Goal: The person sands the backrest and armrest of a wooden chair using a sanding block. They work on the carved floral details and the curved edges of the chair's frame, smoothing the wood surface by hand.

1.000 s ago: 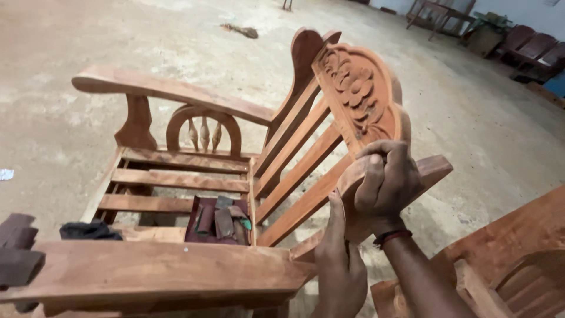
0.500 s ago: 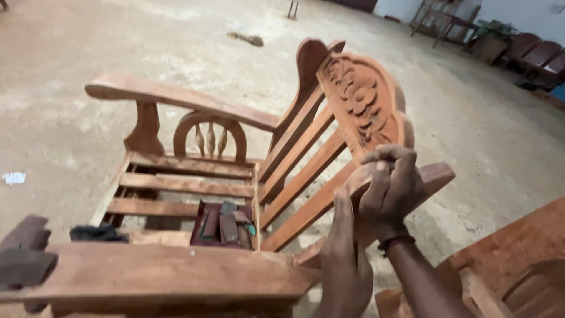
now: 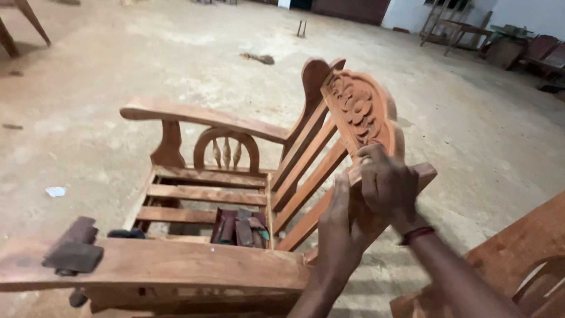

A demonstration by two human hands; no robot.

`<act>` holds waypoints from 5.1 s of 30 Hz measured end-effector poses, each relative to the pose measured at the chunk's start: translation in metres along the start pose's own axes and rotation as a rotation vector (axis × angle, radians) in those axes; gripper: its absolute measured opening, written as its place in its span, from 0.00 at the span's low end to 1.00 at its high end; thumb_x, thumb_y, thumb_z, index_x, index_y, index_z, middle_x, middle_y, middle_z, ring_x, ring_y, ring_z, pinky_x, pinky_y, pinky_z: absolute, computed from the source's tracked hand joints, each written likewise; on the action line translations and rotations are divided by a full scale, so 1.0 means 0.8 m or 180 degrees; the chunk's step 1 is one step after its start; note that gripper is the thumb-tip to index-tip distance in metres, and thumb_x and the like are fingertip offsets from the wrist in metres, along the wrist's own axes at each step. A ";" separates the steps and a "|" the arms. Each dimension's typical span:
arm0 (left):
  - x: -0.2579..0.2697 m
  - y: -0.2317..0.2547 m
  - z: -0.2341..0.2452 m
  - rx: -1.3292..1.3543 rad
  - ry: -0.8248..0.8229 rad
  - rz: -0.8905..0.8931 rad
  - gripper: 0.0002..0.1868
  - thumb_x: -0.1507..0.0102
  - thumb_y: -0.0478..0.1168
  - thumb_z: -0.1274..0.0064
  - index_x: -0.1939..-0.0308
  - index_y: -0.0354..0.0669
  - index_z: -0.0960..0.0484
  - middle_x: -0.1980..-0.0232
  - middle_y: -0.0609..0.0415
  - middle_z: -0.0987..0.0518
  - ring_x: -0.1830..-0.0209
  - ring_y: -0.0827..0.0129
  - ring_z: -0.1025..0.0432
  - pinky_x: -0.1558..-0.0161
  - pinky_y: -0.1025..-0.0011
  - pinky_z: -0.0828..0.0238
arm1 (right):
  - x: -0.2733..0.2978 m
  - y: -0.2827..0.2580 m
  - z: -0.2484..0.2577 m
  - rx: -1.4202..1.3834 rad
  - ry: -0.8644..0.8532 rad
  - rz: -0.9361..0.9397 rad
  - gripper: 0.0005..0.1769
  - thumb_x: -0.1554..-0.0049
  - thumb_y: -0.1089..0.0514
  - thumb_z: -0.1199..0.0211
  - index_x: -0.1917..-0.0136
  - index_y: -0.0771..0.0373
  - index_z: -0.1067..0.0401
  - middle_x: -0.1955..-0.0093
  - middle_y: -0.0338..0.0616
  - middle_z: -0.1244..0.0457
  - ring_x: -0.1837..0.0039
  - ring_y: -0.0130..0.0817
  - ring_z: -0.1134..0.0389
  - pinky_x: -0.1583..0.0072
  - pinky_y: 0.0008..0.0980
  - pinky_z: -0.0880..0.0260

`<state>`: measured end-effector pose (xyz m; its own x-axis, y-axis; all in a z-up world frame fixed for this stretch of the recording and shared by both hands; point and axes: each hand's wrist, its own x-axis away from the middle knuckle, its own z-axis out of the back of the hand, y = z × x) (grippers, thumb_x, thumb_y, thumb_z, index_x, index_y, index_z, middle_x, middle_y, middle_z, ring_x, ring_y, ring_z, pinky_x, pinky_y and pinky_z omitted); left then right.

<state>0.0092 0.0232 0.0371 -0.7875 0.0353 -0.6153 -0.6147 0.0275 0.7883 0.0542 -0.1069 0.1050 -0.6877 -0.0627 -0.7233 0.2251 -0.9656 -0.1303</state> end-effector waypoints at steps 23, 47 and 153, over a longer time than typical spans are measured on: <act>-0.017 0.011 0.005 -0.0380 -0.0090 -0.0156 0.41 0.41 0.32 0.47 0.25 0.24 0.43 0.30 0.24 0.31 0.30 0.36 0.32 0.34 0.57 0.33 | 0.001 0.055 -0.011 0.0339 0.1229 0.0208 0.08 0.52 0.57 0.46 0.70 0.60 0.37 0.67 0.47 0.40 0.60 0.50 0.36 0.59 0.49 0.36; -0.035 0.011 0.019 -0.1147 -0.0393 -0.0905 0.36 0.40 0.29 0.52 0.26 0.29 0.36 0.25 0.29 0.33 0.23 0.40 0.38 0.30 0.57 0.37 | 0.003 0.054 -0.011 0.0241 0.1336 0.0232 0.07 0.51 0.62 0.45 0.70 0.59 0.35 0.67 0.45 0.39 0.61 0.49 0.36 0.59 0.46 0.37; -0.106 -0.021 -0.035 -0.0300 0.0449 -0.0122 0.16 0.36 0.42 0.61 0.68 0.38 0.21 0.73 0.39 0.20 0.72 0.45 0.23 0.65 0.52 0.28 | 0.053 -0.018 0.050 -0.0129 -0.0785 -0.1121 0.31 0.38 0.57 0.47 0.22 0.41 0.38 0.30 0.47 0.38 0.51 0.51 0.24 0.50 0.46 0.22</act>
<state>0.0849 -0.0080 0.0764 -0.7577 -0.1048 -0.6441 -0.6407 -0.0680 0.7648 -0.0058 -0.1061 0.1033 -0.8707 0.2056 -0.4468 -0.0293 -0.9285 -0.3701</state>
